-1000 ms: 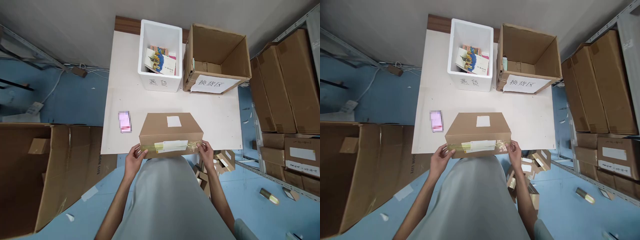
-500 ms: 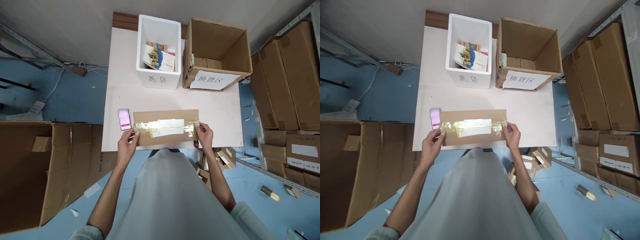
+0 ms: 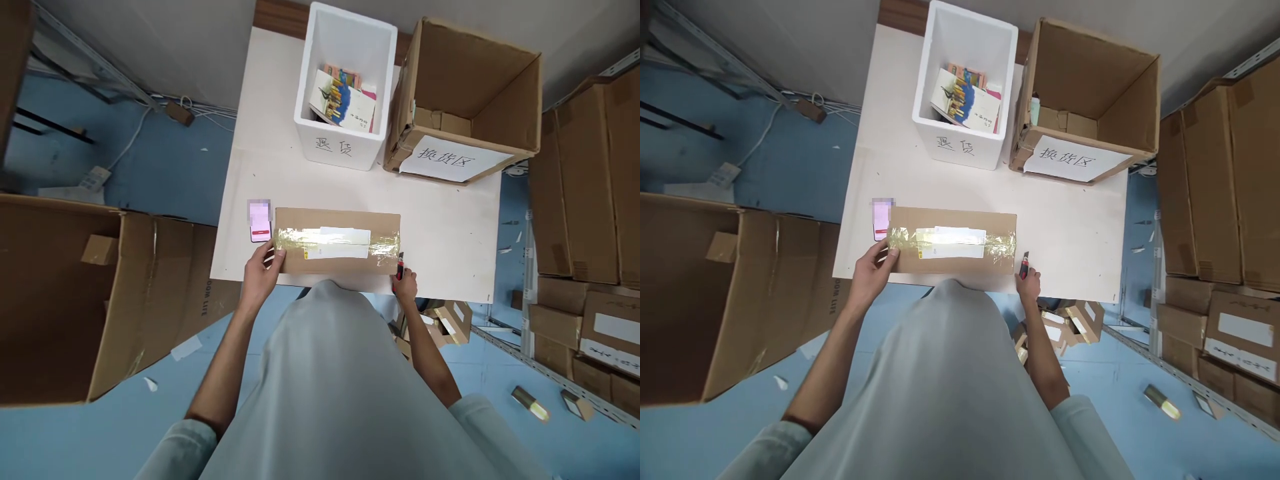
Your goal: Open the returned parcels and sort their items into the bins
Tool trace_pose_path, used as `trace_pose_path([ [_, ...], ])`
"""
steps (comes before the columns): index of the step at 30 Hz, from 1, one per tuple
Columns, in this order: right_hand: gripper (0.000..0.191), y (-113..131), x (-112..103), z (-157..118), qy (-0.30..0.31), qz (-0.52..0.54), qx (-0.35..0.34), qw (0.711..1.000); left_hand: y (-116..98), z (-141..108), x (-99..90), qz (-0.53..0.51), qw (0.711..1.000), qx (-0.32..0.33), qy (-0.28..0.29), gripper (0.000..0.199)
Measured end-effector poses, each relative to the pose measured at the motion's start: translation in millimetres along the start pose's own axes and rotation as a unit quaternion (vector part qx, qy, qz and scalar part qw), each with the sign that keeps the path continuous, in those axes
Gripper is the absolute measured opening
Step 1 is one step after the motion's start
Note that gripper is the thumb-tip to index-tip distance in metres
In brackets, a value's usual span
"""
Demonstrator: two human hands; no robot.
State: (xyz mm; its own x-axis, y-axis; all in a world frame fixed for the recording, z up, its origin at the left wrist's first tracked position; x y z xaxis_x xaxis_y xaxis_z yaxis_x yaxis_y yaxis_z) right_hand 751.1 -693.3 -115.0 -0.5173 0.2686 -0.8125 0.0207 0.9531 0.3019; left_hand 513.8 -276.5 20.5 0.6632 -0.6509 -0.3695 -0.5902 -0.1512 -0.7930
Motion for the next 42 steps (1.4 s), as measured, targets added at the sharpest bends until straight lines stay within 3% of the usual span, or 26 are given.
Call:
trace_pose_path([
  [3,0.047,2.4,4.1,-1.6,-0.002,-0.002,-0.007,1.0,0.5,0.8,0.2,-0.003,1.0,0.0,0.009,0.067],
  [6,0.044,11.1,-8.8,2.3,-0.018,0.01,-0.029,0.999,-1.6,2.9,-1.8,-0.01,1.0,0.015,0.008,0.064],
  [9,0.041,22.9,-38.5,6.7,-0.051,0.026,-0.061,0.997,-7.4,6.8,-5.4,-0.039,0.999,0.035,0.003,0.064],
  [12,0.04,43.2,-82.1,3.6,-0.1,0.087,-0.114,0.985,-18.1,11.1,-5.8,-0.057,0.996,0.065,0.025,0.066],
  [15,0.046,81.5,-131.3,-13.2,-0.149,0.15,-0.197,0.957,-29.9,14.6,-4.3,-0.026,0.992,0.112,0.06,0.05],
  [17,0.05,117.8,-157.8,-31.5,-0.159,0.14,-0.253,0.944,-32.4,17.9,-4.9,-0.01,0.989,0.131,0.073,0.043],
  [20,0.055,181.3,-175.6,-62.5,-0.127,0.103,-0.327,0.931,-26.6,25.5,-5.3,-0.016,0.986,0.13,0.101,0.042],
  [23,0.056,247.2,-165.7,-92.9,-0.058,0.035,-0.419,0.905,-17.2,33.3,-3.9,-0.03,0.983,0.123,0.132,0.044],
  [28,0.053,325.1,-112.6,-128.8,0.07,-0.121,-0.534,0.834,-8.2,43.0,-2.3,-0.048,0.976,0.13,0.169,0.045],
  [33,0.048,356.1,-72.6,-139.0,0.11,-0.283,-0.532,0.791,-7.3,46.3,-2.4,-0.06,0.967,0.137,0.204,0.047],
  [42,0.041,381.2,-56.6,-142.2,0.104,-0.378,-0.515,0.762,-7.8,50.4,-1.3,-0.076,0.961,0.132,0.231,0.043],
])
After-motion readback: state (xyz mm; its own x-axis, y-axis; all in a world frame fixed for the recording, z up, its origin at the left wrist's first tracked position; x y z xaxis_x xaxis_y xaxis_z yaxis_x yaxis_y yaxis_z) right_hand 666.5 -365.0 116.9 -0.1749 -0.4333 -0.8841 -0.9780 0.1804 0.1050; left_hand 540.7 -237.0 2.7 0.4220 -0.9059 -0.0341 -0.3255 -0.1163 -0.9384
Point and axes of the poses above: each hand's wrist, its own z-axis towards the middle knuckle, its own x-axis out of the palm, y = z × x, the point moved 7 cm from there along z, towards the middle knuckle, and after that the axes turned 12 degrees about -x, right-handed, at the moved point
